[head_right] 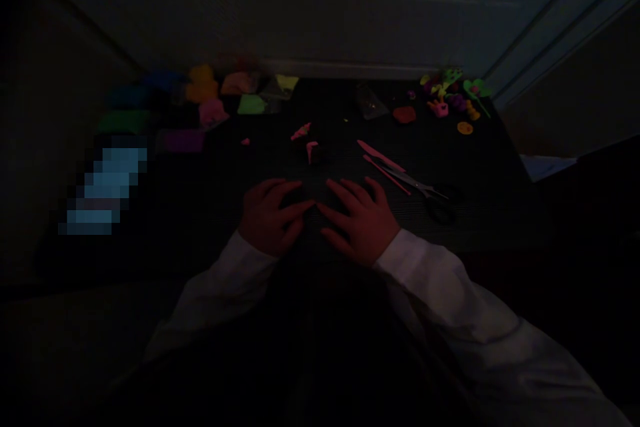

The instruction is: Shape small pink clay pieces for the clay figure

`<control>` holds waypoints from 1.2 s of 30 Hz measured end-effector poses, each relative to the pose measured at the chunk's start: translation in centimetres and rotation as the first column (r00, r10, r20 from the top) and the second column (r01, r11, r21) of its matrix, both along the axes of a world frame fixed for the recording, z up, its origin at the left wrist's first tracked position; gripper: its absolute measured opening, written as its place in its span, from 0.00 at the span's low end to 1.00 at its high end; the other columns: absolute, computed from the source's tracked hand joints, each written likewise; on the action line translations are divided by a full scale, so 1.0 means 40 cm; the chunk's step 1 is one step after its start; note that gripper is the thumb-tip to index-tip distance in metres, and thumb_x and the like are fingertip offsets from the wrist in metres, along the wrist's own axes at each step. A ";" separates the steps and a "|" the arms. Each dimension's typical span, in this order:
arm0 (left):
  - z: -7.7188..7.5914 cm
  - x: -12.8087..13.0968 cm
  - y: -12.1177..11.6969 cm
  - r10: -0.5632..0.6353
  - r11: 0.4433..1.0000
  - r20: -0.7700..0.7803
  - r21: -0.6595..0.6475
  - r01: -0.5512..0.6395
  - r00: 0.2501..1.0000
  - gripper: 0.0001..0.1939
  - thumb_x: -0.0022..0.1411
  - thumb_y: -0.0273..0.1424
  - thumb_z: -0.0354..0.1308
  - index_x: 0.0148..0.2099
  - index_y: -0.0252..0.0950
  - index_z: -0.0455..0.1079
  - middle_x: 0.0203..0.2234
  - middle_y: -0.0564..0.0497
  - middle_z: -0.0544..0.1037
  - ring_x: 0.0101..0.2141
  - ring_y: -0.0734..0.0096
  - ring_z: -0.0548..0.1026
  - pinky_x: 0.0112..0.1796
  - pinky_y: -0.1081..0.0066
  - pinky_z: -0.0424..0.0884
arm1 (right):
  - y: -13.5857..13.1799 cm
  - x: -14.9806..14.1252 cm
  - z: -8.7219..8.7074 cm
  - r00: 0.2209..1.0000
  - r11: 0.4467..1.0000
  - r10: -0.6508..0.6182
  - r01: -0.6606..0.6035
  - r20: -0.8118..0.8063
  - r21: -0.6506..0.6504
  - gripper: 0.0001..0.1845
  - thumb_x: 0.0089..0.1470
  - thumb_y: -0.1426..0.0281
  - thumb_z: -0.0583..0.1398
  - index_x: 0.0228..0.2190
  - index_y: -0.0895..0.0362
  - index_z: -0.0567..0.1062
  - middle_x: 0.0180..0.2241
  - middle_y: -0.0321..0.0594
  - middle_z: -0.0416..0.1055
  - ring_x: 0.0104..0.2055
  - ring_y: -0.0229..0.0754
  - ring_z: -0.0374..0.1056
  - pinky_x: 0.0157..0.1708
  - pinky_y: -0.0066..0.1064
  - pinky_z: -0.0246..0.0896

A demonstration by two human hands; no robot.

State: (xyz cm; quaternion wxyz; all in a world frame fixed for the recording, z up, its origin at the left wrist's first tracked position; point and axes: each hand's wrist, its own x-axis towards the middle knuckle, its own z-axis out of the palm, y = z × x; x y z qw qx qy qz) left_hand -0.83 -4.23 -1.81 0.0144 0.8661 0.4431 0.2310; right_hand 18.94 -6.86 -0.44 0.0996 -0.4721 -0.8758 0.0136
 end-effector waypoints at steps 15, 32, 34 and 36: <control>-0.007 0.000 0.001 -0.005 1.000 0.001 -0.012 0.005 1.000 0.15 0.52 0.29 0.53 0.42 0.42 0.71 0.47 0.47 0.68 0.49 0.54 0.60 0.46 0.53 0.59 | 0.003 0.014 -0.005 0.996 1.000 -0.006 0.007 -0.084 0.011 0.22 0.54 0.60 0.50 0.50 0.49 0.64 0.57 0.44 0.51 0.58 0.48 0.48 0.53 0.47 0.41; -0.003 0.002 0.000 -0.004 1.000 0.002 0.007 0.004 1.000 0.14 0.51 0.29 0.52 0.41 0.42 0.72 0.47 0.47 0.67 0.48 0.55 0.60 0.46 0.55 0.59 | 0.002 0.022 -0.006 0.993 0.999 0.026 -0.022 -0.112 0.035 0.19 0.53 0.62 0.52 0.46 0.50 0.68 0.57 0.43 0.52 0.57 0.48 0.49 0.53 0.47 0.42; -0.004 0.001 0.001 -0.004 1.000 0.003 0.009 0.004 1.000 0.14 0.52 0.29 0.52 0.41 0.42 0.72 0.47 0.48 0.67 0.48 0.55 0.60 0.46 0.55 0.59 | 0.000 0.032 -0.008 0.985 0.997 0.039 -0.027 -0.168 0.070 0.17 0.52 0.64 0.52 0.44 0.51 0.69 0.57 0.45 0.52 0.56 0.47 0.51 0.52 0.45 0.44; -0.006 0.001 0.002 -0.011 1.000 0.007 0.010 0.011 1.000 0.14 0.52 0.29 0.52 0.41 0.41 0.72 0.47 0.47 0.67 0.48 0.55 0.60 0.47 0.55 0.59 | -0.002 0.037 -0.007 0.984 0.996 0.046 -0.032 -0.172 0.085 0.17 0.52 0.64 0.53 0.44 0.51 0.70 0.56 0.45 0.52 0.56 0.47 0.51 0.52 0.46 0.44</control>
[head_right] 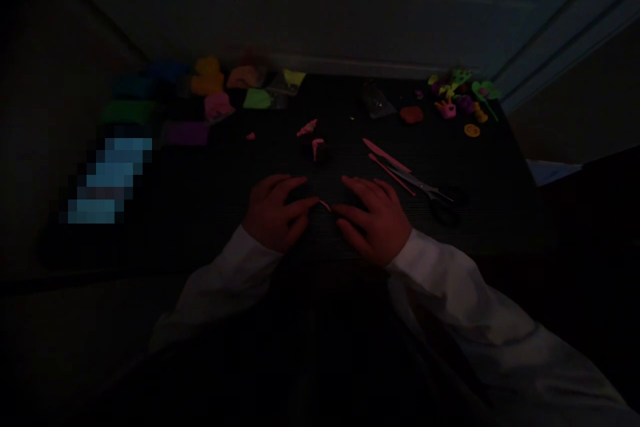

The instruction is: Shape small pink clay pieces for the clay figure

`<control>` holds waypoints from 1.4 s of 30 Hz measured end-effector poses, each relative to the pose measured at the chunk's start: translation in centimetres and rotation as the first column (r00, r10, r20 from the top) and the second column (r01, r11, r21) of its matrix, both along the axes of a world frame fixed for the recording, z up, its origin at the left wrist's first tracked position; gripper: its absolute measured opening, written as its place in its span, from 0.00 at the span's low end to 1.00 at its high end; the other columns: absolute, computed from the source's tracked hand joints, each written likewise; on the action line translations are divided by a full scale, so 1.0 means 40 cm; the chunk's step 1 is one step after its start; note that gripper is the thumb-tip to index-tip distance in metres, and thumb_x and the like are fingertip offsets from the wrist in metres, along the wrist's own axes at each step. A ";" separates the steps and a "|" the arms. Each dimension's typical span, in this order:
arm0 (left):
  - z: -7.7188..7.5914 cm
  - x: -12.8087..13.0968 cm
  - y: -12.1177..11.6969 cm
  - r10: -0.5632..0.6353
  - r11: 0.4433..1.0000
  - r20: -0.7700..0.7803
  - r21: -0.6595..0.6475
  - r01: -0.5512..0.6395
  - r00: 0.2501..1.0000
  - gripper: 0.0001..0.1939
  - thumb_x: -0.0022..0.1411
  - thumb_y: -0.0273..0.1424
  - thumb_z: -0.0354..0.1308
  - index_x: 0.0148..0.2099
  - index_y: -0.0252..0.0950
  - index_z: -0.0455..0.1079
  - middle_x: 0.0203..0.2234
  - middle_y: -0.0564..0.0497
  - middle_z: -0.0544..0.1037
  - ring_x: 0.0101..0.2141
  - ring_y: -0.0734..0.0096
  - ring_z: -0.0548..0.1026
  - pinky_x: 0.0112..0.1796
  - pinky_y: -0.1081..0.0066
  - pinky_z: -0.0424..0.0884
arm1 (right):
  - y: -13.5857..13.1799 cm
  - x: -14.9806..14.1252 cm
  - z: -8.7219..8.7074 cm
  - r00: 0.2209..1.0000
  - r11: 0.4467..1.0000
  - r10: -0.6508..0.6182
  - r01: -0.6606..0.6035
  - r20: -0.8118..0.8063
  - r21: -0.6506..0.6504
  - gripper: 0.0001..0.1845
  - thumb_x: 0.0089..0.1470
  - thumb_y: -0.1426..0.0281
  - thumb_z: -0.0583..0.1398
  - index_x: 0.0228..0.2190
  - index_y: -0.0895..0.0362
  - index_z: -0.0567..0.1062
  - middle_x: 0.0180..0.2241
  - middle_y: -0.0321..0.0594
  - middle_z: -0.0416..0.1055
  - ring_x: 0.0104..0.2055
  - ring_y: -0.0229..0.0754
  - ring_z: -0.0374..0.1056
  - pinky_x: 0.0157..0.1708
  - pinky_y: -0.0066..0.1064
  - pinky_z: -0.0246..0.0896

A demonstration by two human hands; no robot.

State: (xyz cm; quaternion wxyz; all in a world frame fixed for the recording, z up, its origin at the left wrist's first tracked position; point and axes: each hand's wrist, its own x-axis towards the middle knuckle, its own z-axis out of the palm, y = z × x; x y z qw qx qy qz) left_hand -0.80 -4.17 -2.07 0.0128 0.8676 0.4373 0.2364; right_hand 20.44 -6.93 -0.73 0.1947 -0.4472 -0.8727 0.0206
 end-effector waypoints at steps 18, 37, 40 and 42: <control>0.002 0.004 0.000 -0.088 0.996 -0.046 -0.034 0.087 0.995 0.17 0.51 0.30 0.54 0.44 0.46 0.69 0.50 0.48 0.65 0.48 0.53 0.60 0.44 0.52 0.58 | -0.006 0.001 0.003 0.996 0.999 0.052 -0.052 0.075 -0.005 0.14 0.52 0.64 0.54 0.40 0.48 0.73 0.55 0.45 0.55 0.54 0.47 0.54 0.54 0.49 0.38; 0.001 0.004 0.000 -0.101 0.994 -0.051 -0.055 0.099 0.994 0.16 0.53 0.30 0.52 0.45 0.45 0.69 0.50 0.47 0.65 0.49 0.54 0.59 0.45 0.52 0.57 | -0.009 -0.002 0.001 0.998 0.998 0.042 -0.044 0.049 0.042 0.13 0.51 0.64 0.54 0.38 0.52 0.74 0.53 0.45 0.59 0.55 0.47 0.54 0.54 0.48 0.38; 0.000 0.004 0.001 -0.100 0.994 -0.051 -0.046 0.098 0.994 0.15 0.54 0.31 0.52 0.45 0.45 0.69 0.49 0.47 0.65 0.49 0.54 0.60 0.45 0.53 0.58 | -0.008 -0.005 0.003 0.996 0.999 0.041 -0.043 0.078 0.033 0.16 0.51 0.63 0.54 0.42 0.51 0.71 0.54 0.46 0.57 0.55 0.48 0.54 0.54 0.50 0.39; 0.000 0.004 0.002 -0.099 0.994 -0.045 -0.043 0.097 0.994 0.15 0.53 0.31 0.52 0.45 0.45 0.70 0.49 0.48 0.66 0.49 0.54 0.60 0.45 0.53 0.58 | -0.007 -0.007 0.003 0.995 0.999 0.036 -0.039 0.089 0.031 0.17 0.51 0.63 0.54 0.43 0.51 0.70 0.55 0.46 0.56 0.55 0.48 0.54 0.54 0.50 0.38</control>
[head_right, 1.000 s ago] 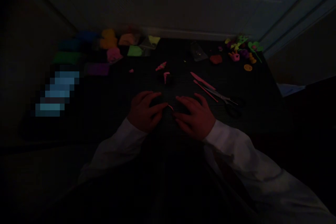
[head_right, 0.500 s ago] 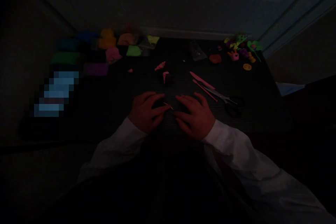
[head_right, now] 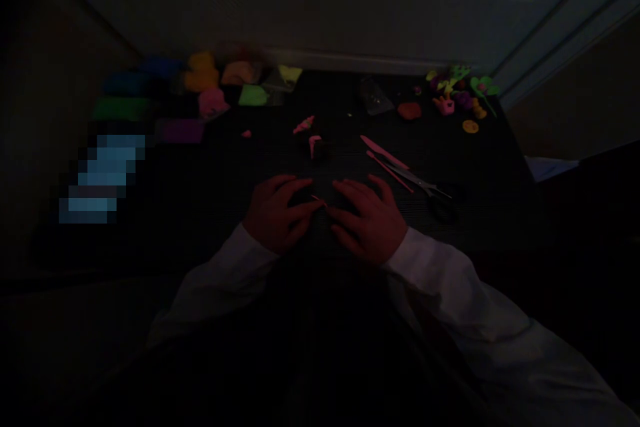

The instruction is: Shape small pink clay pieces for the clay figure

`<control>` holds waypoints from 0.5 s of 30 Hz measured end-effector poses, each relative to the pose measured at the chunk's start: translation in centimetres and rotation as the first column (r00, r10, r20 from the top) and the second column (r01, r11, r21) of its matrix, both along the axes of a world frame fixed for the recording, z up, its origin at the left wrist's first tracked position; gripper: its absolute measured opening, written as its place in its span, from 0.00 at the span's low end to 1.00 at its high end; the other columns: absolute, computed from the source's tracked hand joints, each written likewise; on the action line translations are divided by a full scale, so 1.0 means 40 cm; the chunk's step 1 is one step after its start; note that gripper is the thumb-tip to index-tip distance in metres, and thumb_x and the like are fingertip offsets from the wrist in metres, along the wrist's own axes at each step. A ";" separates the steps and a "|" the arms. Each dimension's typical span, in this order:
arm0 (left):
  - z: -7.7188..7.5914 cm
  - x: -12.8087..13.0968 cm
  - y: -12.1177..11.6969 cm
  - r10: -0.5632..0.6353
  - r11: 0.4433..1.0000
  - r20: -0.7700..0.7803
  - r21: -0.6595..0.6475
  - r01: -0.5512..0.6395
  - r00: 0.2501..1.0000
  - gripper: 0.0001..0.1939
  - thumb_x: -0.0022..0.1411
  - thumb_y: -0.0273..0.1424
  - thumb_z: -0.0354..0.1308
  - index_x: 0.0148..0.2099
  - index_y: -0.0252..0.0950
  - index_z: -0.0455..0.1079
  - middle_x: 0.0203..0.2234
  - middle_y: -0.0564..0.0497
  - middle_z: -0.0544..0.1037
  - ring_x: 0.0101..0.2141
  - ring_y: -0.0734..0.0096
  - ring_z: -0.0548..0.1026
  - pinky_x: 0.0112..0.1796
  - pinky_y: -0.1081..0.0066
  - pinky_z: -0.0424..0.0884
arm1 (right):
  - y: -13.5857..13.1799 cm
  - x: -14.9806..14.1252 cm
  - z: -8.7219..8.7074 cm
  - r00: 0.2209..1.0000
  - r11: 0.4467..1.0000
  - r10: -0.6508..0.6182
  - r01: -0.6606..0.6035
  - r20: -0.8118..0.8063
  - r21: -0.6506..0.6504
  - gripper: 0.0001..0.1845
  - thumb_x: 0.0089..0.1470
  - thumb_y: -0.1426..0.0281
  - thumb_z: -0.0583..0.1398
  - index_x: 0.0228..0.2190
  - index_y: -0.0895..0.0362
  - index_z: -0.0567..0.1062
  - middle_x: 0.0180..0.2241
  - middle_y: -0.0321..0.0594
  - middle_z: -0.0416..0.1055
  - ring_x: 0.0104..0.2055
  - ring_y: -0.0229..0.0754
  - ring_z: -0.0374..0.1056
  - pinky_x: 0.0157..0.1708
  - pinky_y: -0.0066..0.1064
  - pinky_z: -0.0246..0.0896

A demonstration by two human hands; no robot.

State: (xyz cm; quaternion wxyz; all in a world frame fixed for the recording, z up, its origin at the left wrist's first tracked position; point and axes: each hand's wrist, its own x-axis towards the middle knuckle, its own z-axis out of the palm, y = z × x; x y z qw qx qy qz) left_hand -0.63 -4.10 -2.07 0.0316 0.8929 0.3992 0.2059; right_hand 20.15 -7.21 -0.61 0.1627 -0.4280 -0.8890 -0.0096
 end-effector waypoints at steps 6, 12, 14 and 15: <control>0.000 -0.002 -0.001 -0.001 1.000 -0.001 0.003 0.001 1.000 0.16 0.52 0.30 0.53 0.45 0.45 0.70 0.49 0.47 0.66 0.49 0.54 0.60 0.44 0.53 0.59 | 0.002 -0.002 -0.007 0.999 0.999 -0.039 0.039 -0.032 0.022 0.16 0.51 0.64 0.54 0.42 0.55 0.70 0.53 0.47 0.59 0.54 0.46 0.54 0.55 0.47 0.39; 0.000 -0.001 -0.001 -0.003 1.000 -0.003 0.002 0.003 1.000 0.15 0.53 0.30 0.52 0.44 0.44 0.70 0.49 0.48 0.65 0.49 0.54 0.60 0.44 0.53 0.59 | 0.004 -0.008 -0.001 0.998 1.000 -0.014 0.016 0.057 -0.022 0.19 0.53 0.62 0.52 0.47 0.49 0.66 0.55 0.46 0.54 0.55 0.48 0.53 0.53 0.51 0.38; 0.003 0.000 -0.002 -0.001 1.000 0.007 -0.001 0.001 1.000 0.15 0.54 0.30 0.51 0.44 0.44 0.70 0.49 0.48 0.66 0.49 0.54 0.60 0.45 0.53 0.59 | 0.005 -0.010 -0.001 0.997 0.999 -0.019 0.021 0.068 -0.036 0.19 0.53 0.62 0.52 0.47 0.50 0.66 0.55 0.46 0.54 0.55 0.48 0.52 0.53 0.51 0.37; 0.004 0.000 -0.002 0.002 1.000 0.011 -0.005 -0.002 1.000 0.15 0.54 0.30 0.51 0.44 0.44 0.70 0.49 0.47 0.66 0.49 0.55 0.60 0.45 0.53 0.59 | 0.004 -0.010 -0.001 0.997 0.999 -0.020 0.022 0.068 -0.042 0.19 0.53 0.62 0.52 0.47 0.50 0.67 0.55 0.47 0.54 0.55 0.48 0.52 0.53 0.51 0.37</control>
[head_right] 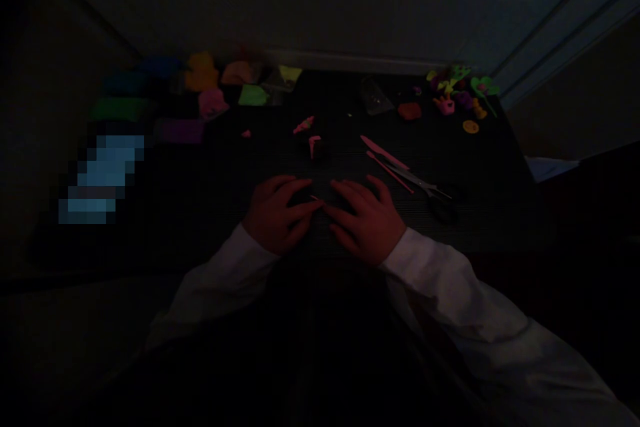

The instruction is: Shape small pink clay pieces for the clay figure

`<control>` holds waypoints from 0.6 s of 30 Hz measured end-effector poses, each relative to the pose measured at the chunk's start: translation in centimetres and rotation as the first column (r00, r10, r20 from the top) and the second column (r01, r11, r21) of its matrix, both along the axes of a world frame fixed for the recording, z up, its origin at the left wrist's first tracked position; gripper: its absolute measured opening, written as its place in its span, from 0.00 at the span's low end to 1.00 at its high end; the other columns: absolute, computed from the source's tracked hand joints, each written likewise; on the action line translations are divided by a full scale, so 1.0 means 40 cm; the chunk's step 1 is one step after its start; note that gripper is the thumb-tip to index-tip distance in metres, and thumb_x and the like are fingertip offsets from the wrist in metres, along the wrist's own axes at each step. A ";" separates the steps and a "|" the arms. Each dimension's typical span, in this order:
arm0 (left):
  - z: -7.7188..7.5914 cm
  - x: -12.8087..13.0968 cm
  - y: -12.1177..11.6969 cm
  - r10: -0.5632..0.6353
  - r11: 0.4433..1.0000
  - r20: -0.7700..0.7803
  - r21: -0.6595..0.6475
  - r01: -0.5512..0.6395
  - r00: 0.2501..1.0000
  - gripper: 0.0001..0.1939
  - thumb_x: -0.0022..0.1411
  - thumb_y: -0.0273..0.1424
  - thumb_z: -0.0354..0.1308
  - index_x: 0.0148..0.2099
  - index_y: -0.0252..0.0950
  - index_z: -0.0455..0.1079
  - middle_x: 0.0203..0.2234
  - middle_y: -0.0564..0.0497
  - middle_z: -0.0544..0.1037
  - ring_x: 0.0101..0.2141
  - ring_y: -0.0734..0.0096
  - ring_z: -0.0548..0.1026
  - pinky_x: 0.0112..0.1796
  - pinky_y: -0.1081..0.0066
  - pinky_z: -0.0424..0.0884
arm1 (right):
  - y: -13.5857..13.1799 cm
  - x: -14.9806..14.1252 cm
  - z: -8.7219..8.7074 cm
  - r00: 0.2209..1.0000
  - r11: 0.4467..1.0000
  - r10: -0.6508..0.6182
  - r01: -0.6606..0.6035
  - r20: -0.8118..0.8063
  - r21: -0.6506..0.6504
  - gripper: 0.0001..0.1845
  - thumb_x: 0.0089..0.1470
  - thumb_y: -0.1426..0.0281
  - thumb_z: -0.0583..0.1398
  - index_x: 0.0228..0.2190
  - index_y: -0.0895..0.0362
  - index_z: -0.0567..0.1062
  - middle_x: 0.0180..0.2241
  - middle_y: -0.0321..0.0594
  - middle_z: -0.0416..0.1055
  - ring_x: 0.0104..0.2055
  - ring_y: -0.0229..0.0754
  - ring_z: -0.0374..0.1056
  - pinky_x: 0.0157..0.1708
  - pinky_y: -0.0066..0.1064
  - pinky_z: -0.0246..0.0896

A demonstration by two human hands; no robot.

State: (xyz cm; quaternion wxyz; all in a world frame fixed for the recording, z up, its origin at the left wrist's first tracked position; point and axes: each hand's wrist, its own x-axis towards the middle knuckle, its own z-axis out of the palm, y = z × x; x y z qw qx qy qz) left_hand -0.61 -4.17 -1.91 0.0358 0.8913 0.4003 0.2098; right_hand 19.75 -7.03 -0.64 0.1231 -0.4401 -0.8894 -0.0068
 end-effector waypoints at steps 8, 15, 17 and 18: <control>-0.004 -0.006 0.001 0.073 0.997 0.065 0.006 -0.074 0.995 0.15 0.53 0.28 0.52 0.44 0.41 0.70 0.47 0.46 0.68 0.48 0.56 0.61 0.46 0.53 0.59 | -0.002 0.000 -0.002 1.000 1.000 -0.008 0.007 -0.019 -0.025 0.19 0.53 0.62 0.51 0.47 0.49 0.67 0.55 0.46 0.54 0.55 0.47 0.52 0.54 0.51 0.36; 0.001 -0.009 0.000 0.100 0.993 0.094 0.047 -0.105 0.991 0.12 0.50 0.26 0.53 0.38 0.39 0.73 0.44 0.45 0.70 0.47 0.55 0.62 0.45 0.55 0.61 | -0.002 -0.006 -0.004 1.000 0.999 -0.017 0.017 -0.002 -0.046 0.19 0.53 0.62 0.51 0.47 0.49 0.67 0.56 0.43 0.55 0.56 0.48 0.51 0.54 0.51 0.36; 0.002 -0.009 0.000 0.111 0.993 0.082 0.042 -0.114 0.990 0.13 0.50 0.27 0.53 0.38 0.39 0.73 0.44 0.45 0.70 0.47 0.55 0.62 0.45 0.55 0.60 | -0.001 -0.006 -0.004 1.000 0.999 -0.018 0.018 -0.003 -0.050 0.19 0.53 0.62 0.51 0.47 0.49 0.67 0.56 0.43 0.55 0.56 0.48 0.51 0.54 0.52 0.36; 0.002 -0.009 -0.001 0.117 0.992 0.078 0.042 -0.121 0.990 0.13 0.50 0.27 0.53 0.38 0.39 0.73 0.44 0.46 0.70 0.47 0.55 0.62 0.45 0.55 0.60 | -0.001 -0.006 -0.004 1.000 0.999 -0.019 0.019 -0.006 -0.050 0.19 0.53 0.62 0.52 0.47 0.49 0.67 0.56 0.43 0.55 0.56 0.48 0.51 0.54 0.52 0.36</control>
